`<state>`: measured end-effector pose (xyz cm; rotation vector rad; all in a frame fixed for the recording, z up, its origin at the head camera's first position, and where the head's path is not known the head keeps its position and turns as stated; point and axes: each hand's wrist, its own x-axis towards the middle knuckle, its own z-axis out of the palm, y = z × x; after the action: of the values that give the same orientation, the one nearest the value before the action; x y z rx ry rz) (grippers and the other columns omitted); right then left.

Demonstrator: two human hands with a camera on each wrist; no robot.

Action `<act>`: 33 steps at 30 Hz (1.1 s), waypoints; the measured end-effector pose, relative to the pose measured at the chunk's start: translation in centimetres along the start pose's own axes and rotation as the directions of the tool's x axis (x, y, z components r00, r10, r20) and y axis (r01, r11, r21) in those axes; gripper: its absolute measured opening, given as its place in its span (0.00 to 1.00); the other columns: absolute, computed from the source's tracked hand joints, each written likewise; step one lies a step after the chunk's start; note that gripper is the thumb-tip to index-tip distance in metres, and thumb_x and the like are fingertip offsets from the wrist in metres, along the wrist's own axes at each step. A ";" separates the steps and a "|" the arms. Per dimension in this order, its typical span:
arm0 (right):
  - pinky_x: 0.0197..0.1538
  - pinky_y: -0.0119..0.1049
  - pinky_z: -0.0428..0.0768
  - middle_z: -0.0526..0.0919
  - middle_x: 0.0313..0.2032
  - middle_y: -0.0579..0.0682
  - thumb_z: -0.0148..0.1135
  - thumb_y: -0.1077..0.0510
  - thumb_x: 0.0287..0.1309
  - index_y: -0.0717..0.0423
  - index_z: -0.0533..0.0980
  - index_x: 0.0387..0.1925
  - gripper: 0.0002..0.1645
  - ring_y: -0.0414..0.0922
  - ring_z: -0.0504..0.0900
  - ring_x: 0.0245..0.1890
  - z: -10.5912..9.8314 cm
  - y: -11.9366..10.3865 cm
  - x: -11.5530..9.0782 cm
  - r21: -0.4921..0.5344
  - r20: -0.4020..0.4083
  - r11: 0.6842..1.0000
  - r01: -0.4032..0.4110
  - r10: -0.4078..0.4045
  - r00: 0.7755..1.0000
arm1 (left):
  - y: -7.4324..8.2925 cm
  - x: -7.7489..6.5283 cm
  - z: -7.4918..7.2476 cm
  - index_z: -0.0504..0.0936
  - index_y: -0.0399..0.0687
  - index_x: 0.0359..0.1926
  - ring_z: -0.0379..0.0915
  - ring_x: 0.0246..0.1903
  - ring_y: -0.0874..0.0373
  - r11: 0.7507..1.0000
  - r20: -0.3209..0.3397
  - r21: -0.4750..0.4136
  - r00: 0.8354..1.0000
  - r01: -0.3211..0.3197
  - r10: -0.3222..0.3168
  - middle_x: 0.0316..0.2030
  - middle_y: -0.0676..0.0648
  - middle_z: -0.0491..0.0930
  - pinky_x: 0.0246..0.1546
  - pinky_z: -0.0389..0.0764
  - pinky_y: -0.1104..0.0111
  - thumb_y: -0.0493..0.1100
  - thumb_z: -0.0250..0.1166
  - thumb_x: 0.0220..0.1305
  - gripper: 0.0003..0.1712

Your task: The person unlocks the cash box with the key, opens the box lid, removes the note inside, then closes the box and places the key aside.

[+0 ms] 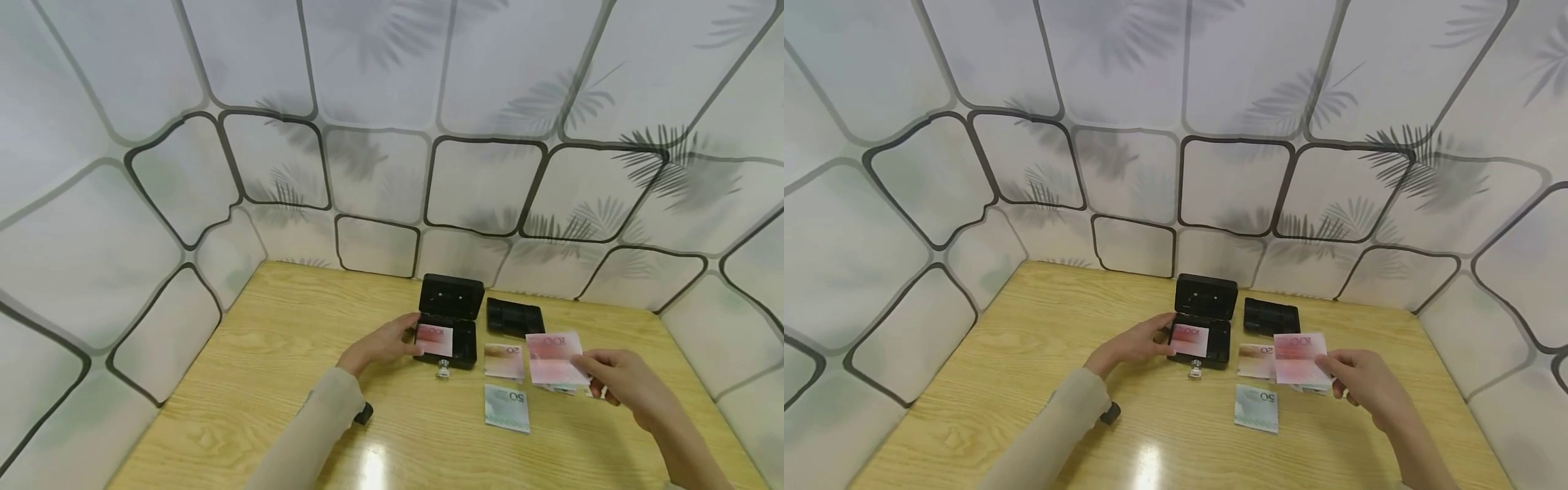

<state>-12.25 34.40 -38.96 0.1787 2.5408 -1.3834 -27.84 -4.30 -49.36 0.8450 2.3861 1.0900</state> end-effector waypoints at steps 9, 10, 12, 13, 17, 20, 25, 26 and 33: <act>0.24 0.31 0.66 0.73 0.22 0.47 0.54 0.50 0.79 0.60 0.79 0.33 0.21 0.39 0.66 0.21 -1.8 2.2 -1.7 -0.047 0.024 0.995 -0.090 0.091 0.996 | 0.3 -0.2 -0.1 0.53 0.35 0.80 0.47 0.79 0.46 0.999 0.005 -0.020 1.000 0.026 -0.026 0.79 0.39 0.53 0.77 0.52 0.55 0.44 0.67 0.73 0.46; 0.24 0.32 0.66 0.73 0.22 0.47 0.54 0.50 0.79 0.60 0.79 0.33 0.20 0.39 0.65 0.20 -2.0 2.5 -1.9 -0.049 0.022 0.995 -0.089 0.090 0.996 | 0.3 -0.2 -0.1 0.53 0.35 0.80 0.47 0.79 0.46 0.999 0.003 -0.026 1.000 0.030 -0.029 0.79 0.39 0.53 0.77 0.52 0.55 0.44 0.67 0.73 0.46; 0.24 0.31 0.66 0.73 0.22 0.47 0.55 0.50 0.79 0.59 0.80 0.33 0.20 0.38 0.65 0.20 -2.3 3.1 -2.2 -0.046 0.033 0.994 -0.102 0.104 0.994 | 0.3 -0.2 -0.1 0.53 0.36 0.80 0.47 0.79 0.47 0.999 0.001 -0.025 1.000 0.030 -0.030 0.79 0.39 0.53 0.77 0.52 0.55 0.45 0.67 0.73 0.46; 0.25 0.31 0.67 0.73 0.22 0.46 0.55 0.49 0.79 0.59 0.80 0.33 0.20 0.38 0.65 0.20 -2.4 3.5 -2.3 -0.041 0.039 0.993 -0.113 0.115 0.993 | 0.2 -0.2 -0.1 0.53 0.36 0.80 0.47 0.79 0.47 0.999 0.001 -0.027 1.000 0.030 -0.030 0.79 0.40 0.53 0.77 0.52 0.55 0.45 0.67 0.73 0.46; 0.25 0.30 0.67 0.73 0.22 0.45 0.55 0.49 0.78 0.55 0.79 0.30 0.20 0.38 0.67 0.21 -2.4 5.0 -2.7 -0.014 0.080 0.991 -0.131 0.131 0.988 | 0.1 -0.1 0.0 0.53 0.36 0.80 0.47 0.79 0.46 0.999 0.003 -0.036 1.000 0.025 -0.025 0.79 0.39 0.53 0.77 0.52 0.55 0.45 0.68 0.72 0.46; 0.26 0.30 0.67 0.73 0.23 0.45 0.55 0.48 0.78 0.52 0.77 0.27 0.20 0.38 0.69 0.23 -2.0 6.1 -2.7 -0.007 0.105 0.989 -0.145 0.144 0.984 | 0.1 0.0 0.0 0.53 0.36 0.81 0.47 0.79 0.46 0.999 0.003 -0.029 1.000 0.029 -0.029 0.79 0.39 0.53 0.77 0.52 0.54 0.45 0.68 0.72 0.47; 0.26 0.30 0.67 0.73 0.23 0.44 0.56 0.47 0.78 0.55 0.74 0.26 0.23 0.38 0.71 0.25 -0.8 7.4 -2.2 0.015 0.147 0.987 -0.161 0.157 0.977 | -0.1 0.0 0.1 0.52 0.39 0.81 0.47 0.79 0.47 0.999 0.001 -0.014 0.999 0.042 -0.042 0.80 0.41 0.52 0.77 0.51 0.56 0.46 0.67 0.73 0.46; 0.26 0.30 0.67 0.73 0.23 0.45 0.56 0.46 0.78 0.55 0.74 0.26 0.24 0.38 0.70 0.24 -0.5 7.6 -2.0 0.017 0.153 0.987 -0.163 0.158 0.976 | -0.1 0.1 0.1 0.52 0.39 0.81 0.47 0.79 0.48 0.999 0.000 -0.013 0.999 0.042 -0.042 0.80 0.41 0.52 0.77 0.51 0.56 0.45 0.67 0.73 0.46; 0.25 0.30 0.69 0.76 0.22 0.45 0.58 0.45 0.76 0.53 0.77 0.25 0.23 0.39 0.72 0.24 1.3 9.3 -1.2 0.018 0.147 0.980 -0.200 0.196 0.970 | -0.1 0.1 0.2 0.53 0.39 0.81 0.47 0.79 0.47 0.999 -0.002 -0.028 0.999 0.039 -0.039 0.80 0.41 0.53 0.77 0.52 0.55 0.46 0.67 0.73 0.46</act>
<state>-8.80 38.42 -46.85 0.3170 2.3130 -1.3119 -27.84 -4.19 -49.61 0.7842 2.3736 1.1078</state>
